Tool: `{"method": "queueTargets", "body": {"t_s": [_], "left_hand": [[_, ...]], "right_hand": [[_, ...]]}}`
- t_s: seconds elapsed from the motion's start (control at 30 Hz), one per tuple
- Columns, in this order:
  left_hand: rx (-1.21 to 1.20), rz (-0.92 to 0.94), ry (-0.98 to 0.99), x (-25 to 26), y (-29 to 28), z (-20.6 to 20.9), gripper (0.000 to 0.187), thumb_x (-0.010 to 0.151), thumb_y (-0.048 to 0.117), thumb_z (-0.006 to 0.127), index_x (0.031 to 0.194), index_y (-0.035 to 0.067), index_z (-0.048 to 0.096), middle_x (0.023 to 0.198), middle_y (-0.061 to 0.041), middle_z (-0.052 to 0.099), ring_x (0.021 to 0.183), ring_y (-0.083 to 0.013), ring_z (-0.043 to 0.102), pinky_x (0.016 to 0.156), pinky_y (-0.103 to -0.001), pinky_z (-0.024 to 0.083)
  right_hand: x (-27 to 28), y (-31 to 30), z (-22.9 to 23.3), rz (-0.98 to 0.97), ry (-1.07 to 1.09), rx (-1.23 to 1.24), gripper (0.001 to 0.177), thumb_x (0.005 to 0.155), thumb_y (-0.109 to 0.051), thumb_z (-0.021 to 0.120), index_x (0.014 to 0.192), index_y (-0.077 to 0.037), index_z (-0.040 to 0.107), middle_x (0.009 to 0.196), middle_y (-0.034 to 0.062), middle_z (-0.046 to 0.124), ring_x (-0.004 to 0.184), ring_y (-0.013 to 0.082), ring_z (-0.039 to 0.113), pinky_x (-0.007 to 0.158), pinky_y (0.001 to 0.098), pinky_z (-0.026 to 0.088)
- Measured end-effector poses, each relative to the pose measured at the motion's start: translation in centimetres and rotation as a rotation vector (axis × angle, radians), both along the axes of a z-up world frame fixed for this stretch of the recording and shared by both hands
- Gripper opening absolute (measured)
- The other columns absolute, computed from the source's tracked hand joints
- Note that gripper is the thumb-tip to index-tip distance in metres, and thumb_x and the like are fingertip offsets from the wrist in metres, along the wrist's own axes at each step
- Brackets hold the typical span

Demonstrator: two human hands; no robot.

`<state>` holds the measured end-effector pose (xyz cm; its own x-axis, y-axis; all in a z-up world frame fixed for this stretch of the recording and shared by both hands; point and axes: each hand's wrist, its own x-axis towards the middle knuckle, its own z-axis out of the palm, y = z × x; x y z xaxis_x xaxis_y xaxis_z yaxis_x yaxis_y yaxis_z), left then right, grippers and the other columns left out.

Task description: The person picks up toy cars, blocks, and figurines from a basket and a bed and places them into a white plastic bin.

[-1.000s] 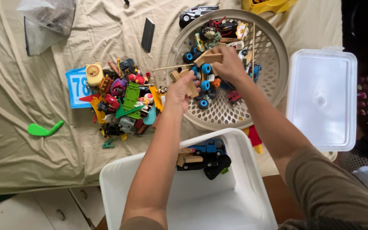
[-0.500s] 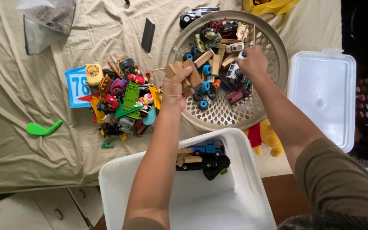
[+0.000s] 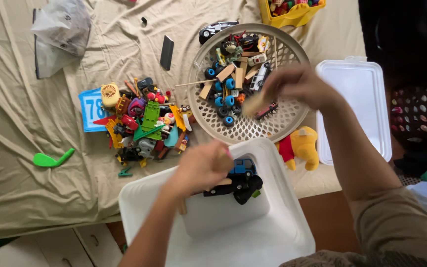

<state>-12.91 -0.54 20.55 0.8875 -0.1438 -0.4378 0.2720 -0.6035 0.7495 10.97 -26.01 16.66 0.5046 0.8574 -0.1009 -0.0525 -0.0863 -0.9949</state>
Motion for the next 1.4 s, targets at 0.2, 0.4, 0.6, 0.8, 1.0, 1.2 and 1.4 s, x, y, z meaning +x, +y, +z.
{"method": "queueTargets", "body": {"t_s": [0.2,0.4,0.6,0.8,1.0,1.2,1.4], "left_hand": [[0.067,-0.181,-0.032,-2.2,-1.1,1.5,0.072,0.069,0.038,0.085,0.128,0.006,0.058,0.114,-0.021,0.067,0.106,-0.0399,0.065,0.088,-0.049,0.052],[-0.106,-0.062,-0.068,8.6,2.1,-5.6,0.064,0.083,0.043,0.075,0.134,0.007,0.060,0.117,-0.016,0.074,0.105,-0.0308,0.073,0.092,-0.040,0.056],[0.245,0.124,-0.166,20.4,2.9,-23.2,0.039,0.084,0.026,0.077,0.116,0.005,0.067,0.111,-0.019,0.070,0.107,-0.0391,0.065,0.091,-0.049,0.052],[0.332,0.222,-0.207,24.3,-0.7,-33.7,0.038,0.079,0.009,0.071,0.116,0.006,0.062,0.117,-0.020,0.061,0.111,-0.0443,0.058,0.091,-0.053,0.050],[0.529,0.169,-0.353,24.1,-1.8,-34.6,0.018,0.095,0.014,0.062,0.112,0.008,0.066,0.117,-0.015,0.061,0.107,-0.0367,0.060,0.087,-0.047,0.054],[0.649,0.126,-0.181,22.7,-1.8,-34.7,0.015,0.094,0.021,0.063,0.103,0.010,0.070,0.115,-0.013,0.061,0.113,-0.0350,0.059,0.090,-0.047,0.054],[0.498,0.124,0.079,21.8,2.2,-31.3,0.036,0.087,0.031,0.072,0.112,0.006,0.064,0.110,-0.019,0.068,0.106,-0.0382,0.066,0.091,-0.050,0.054]], "right_hand": [[-5.5,4.7,2.5,0.361,-0.327,-0.221,0.043,0.079,-0.006,0.078,0.122,-0.006,0.073,0.119,0.0073,0.072,0.096,0.0174,0.068,0.084,0.0313,0.059],[4.8,4.6,-13.0,-0.468,0.045,-0.385,0.040,0.078,-0.001,0.076,0.118,-0.005,0.073,0.106,0.0068,0.077,0.091,0.0157,0.073,0.082,0.0306,0.061],[6.9,6.3,-30.6,-0.642,-0.338,-0.777,0.044,0.072,-0.017,0.086,0.110,0.000,0.074,0.104,0.0221,0.074,0.093,0.0322,0.072,0.084,0.0402,0.056],[6.0,9.5,-35.9,-0.753,-0.395,-0.688,0.062,0.066,-0.021,0.085,0.116,0.003,0.058,0.106,0.0279,0.068,0.101,0.0461,0.066,0.085,0.0484,0.054],[4.9,11.5,-32.0,-0.719,-0.483,-0.843,0.060,0.074,-0.028,0.083,0.118,0.000,0.054,0.100,0.0273,0.071,0.097,0.0489,0.065,0.086,0.0558,0.050],[3.6,11.5,-30.2,-0.460,-0.650,-0.803,0.055,0.070,-0.020,0.078,0.118,-0.005,0.056,0.099,0.0231,0.072,0.095,0.0449,0.067,0.081,0.0553,0.051],[4.1,10.3,-28.9,-0.246,-0.497,-0.974,0.037,0.087,-0.023,0.075,0.115,-0.007,0.058,0.105,0.0220,0.069,0.102,0.0434,0.064,0.086,0.0528,0.051]]}}
